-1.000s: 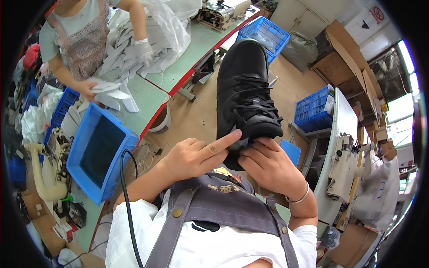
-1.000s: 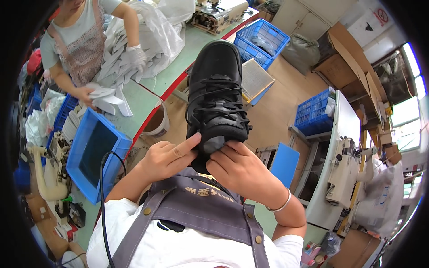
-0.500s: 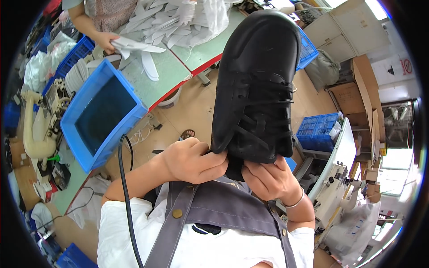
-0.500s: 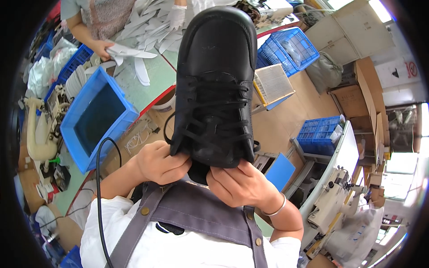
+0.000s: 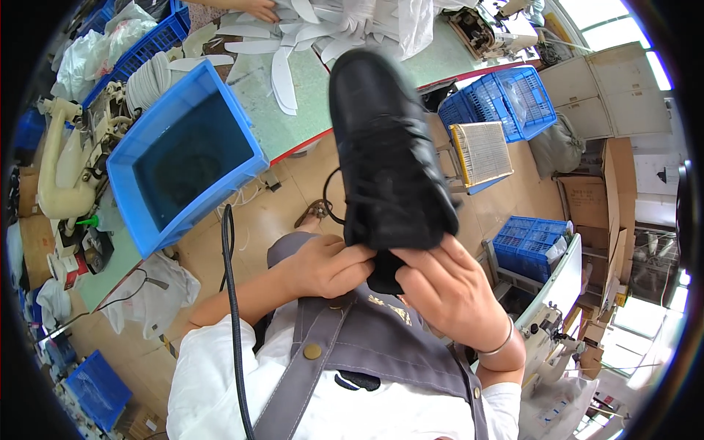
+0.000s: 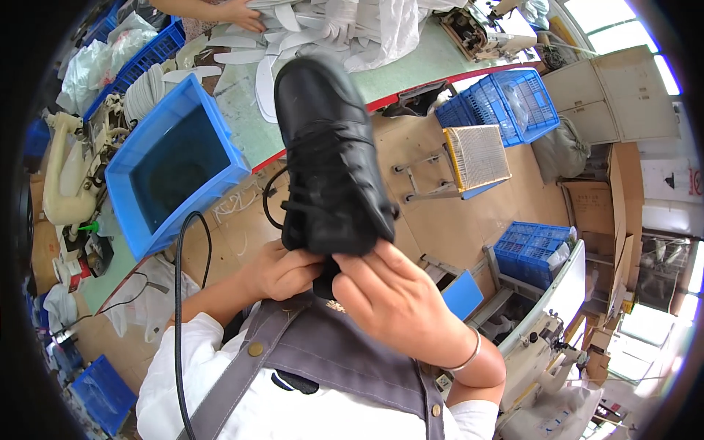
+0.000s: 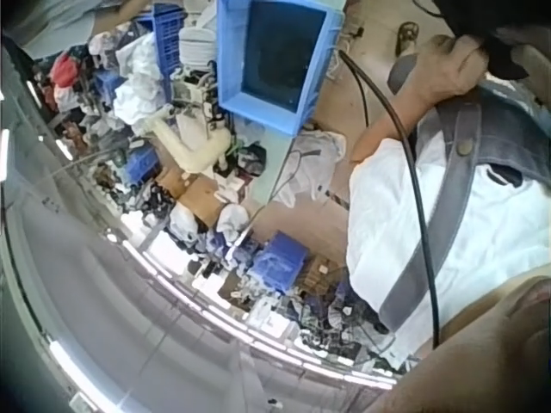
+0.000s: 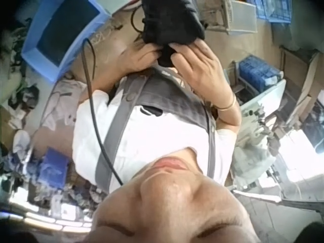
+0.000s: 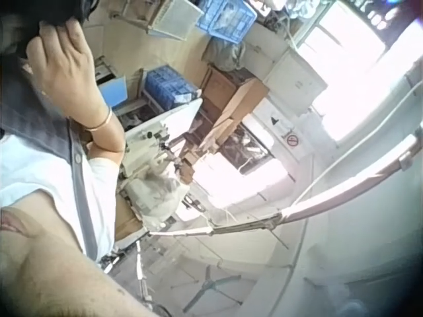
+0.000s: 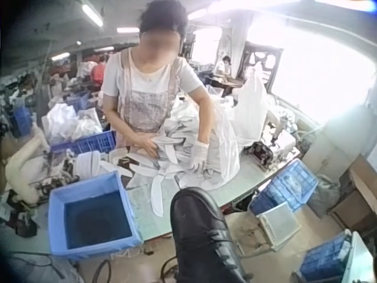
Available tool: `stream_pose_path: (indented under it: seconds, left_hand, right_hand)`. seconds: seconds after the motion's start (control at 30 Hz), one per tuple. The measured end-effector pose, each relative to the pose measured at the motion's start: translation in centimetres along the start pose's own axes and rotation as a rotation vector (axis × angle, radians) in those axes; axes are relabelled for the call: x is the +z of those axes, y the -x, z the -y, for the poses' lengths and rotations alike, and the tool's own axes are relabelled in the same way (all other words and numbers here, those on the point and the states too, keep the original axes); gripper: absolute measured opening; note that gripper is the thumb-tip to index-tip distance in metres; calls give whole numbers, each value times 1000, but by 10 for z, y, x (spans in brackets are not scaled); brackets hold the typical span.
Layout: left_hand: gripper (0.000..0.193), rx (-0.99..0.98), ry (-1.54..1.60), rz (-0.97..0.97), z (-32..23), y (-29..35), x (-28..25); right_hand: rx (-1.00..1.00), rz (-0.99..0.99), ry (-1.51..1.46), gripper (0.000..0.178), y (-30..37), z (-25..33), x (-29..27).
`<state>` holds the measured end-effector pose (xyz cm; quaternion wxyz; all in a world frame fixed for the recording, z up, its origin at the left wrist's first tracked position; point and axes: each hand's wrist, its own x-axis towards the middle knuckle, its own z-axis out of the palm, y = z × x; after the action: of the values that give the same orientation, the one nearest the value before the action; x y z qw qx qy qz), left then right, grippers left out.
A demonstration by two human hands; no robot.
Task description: Inspecting shoe uppers and a finished boot at various workstations in a factory.
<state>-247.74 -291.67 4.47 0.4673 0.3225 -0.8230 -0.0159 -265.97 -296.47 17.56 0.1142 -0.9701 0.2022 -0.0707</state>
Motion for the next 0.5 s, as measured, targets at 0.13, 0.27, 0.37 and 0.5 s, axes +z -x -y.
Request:
stream_pose_path:
  seconds: [0.13,0.27,0.37,0.5]
  left_hand:
    - [14,-103,54,-100,3,0,12]
    - [13,-120,129,-73,9,-6,10]
    - [14,-97,141,-22,13,-8,12]
    - [17,-118,236,115,27,-23,19]
  right_hand:
    - [98,-73,211,13,-13,-7,9]
    - [-34,83,176,15,-15,-26,-4]
    - [-50,160,54,18,-16,-38,-9]
    - [59,302,-40,23,-7,-55,-2]
